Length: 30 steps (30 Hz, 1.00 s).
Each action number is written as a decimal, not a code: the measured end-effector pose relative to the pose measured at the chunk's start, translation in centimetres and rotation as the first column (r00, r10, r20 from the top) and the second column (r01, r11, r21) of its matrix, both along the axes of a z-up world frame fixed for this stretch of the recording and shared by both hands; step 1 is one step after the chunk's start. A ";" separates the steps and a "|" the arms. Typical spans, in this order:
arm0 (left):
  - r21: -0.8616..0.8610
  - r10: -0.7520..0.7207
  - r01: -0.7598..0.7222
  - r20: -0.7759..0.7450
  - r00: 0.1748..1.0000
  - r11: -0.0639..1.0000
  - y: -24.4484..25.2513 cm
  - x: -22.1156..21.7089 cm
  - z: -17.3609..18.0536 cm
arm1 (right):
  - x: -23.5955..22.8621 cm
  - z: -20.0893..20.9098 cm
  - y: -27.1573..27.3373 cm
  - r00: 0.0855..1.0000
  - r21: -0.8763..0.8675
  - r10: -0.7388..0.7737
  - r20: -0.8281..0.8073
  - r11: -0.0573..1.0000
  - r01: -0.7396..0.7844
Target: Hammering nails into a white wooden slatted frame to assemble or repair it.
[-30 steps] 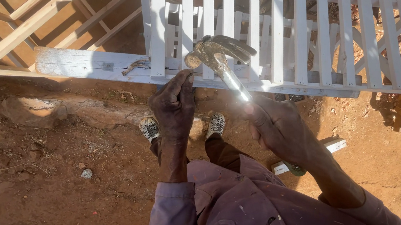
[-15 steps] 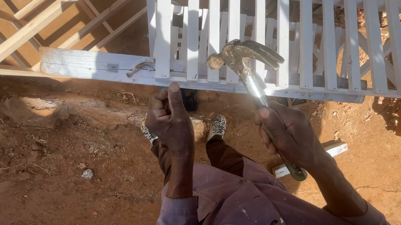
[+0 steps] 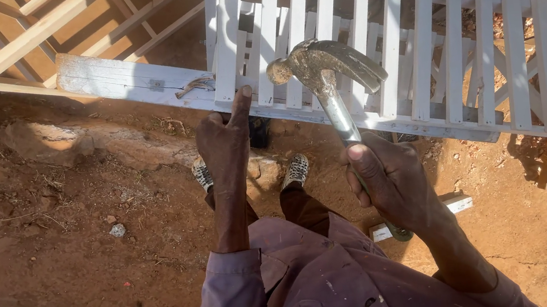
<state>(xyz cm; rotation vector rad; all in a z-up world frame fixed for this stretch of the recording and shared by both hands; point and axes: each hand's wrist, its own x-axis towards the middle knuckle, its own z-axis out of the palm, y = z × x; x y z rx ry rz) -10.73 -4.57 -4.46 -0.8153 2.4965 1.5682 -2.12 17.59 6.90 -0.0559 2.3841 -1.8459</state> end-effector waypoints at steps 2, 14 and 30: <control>0.030 -0.001 0.001 0.004 1.000 1.000 0.0 -0.2 0.1 | -0.1 1.5 -0.5 1.000 0.042 0.003 -0.005 0.999 -0.003; 0.038 0.004 -0.004 -0.001 1.000 0.999 0.3 0.7 1.0 | -0.8 2.0 -0.8 0.995 0.250 0.047 0.093 0.966 -0.069; 0.057 -0.037 0.039 -0.038 0.999 0.998 0.7 0.4 1.6 | -0.4 2.1 -0.8 0.996 0.086 -0.062 0.061 0.995 0.057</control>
